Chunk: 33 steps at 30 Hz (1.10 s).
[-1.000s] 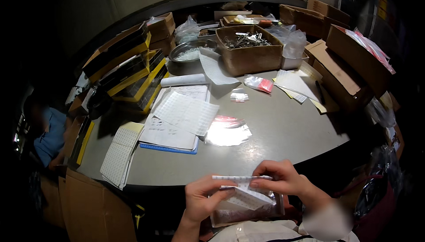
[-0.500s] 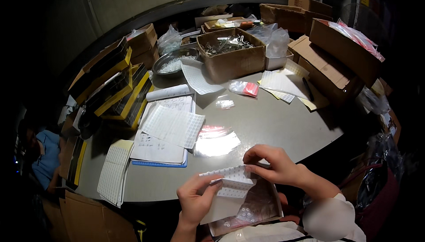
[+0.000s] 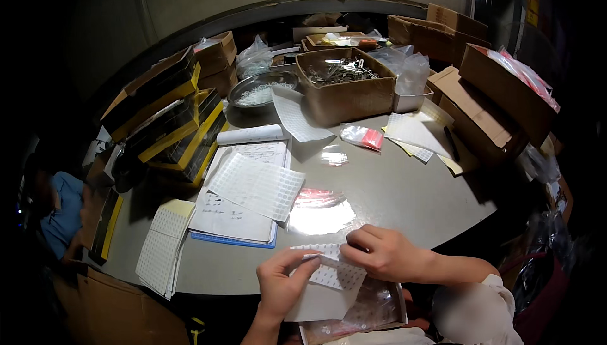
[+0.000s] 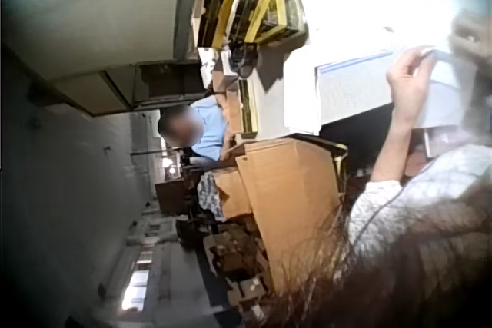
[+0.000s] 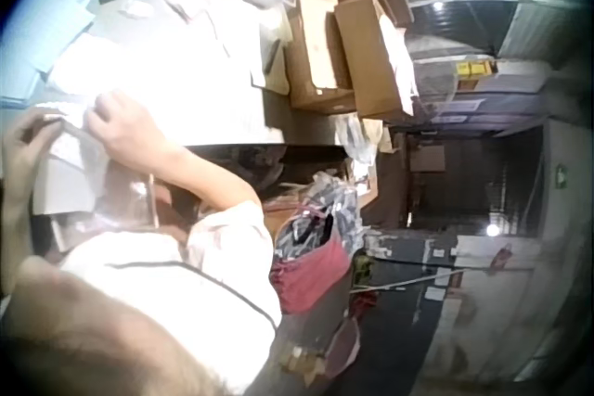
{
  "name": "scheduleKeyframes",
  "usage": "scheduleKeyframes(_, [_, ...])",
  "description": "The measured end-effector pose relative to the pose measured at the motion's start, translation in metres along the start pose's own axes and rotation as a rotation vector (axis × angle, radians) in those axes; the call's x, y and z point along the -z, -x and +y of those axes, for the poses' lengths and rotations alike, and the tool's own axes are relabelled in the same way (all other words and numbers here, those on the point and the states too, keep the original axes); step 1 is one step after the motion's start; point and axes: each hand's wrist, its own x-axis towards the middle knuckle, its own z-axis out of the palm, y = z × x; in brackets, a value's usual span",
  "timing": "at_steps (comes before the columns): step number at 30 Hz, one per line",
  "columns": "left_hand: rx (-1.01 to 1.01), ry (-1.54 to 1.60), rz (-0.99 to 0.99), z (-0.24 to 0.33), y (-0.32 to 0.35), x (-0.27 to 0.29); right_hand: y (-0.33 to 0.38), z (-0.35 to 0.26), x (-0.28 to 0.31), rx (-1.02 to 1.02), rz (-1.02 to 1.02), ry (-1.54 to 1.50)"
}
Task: The person picks small clear plastic bags containing items from a cluttered table and places them into a white box. The person handles the bags one by one, occasionally adjusting the box or the bags before depositing them inside.
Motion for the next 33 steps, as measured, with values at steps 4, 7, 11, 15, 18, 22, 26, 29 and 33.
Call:
scheduleKeyframes(4, [0.109,0.084,0.023,-0.008,-0.004,0.009,-0.004,0.014,0.010,0.073,0.009,-0.171])
scheduleKeyframes(7, [0.120,0.104,0.040,-0.014,-0.005,0.014,-0.006,0.058,0.020,-0.075,-0.020,-0.427])
scheduleKeyframes(11, [0.110,0.052,0.026,-0.014,-0.006,0.015,-0.060,0.123,0.023,-0.531,-0.012,-0.650])
scheduleKeyframes(15, [0.110,-0.008,-0.004,-0.013,-0.008,0.016,-0.096,0.200,-0.006,-0.619,-0.043,-0.631])
scheduleKeyframes(18, [0.105,0.017,0.005,-0.013,-0.006,0.018,-0.116,0.208,-0.019,-0.363,-0.084,-0.493])
scheduleKeyframes(22, [0.122,0.064,0.073,-0.010,-0.003,0.019,-0.110,0.200,-0.020,-0.026,-0.067,-0.102])
scheduleKeyframes(26, [0.081,0.080,0.120,-0.007,-0.003,0.016,-0.092,0.184,-0.044,-0.230,-0.066,-0.059])
scheduleKeyframes(29, [0.076,0.115,0.135,-0.007,-0.001,0.013,-0.081,0.185,-0.044,-0.128,0.097,0.099])
scheduleKeyframes(33, [0.069,0.109,0.114,-0.010,0.001,0.020,-0.079,0.130,0.001,-0.349,0.176,-0.572])
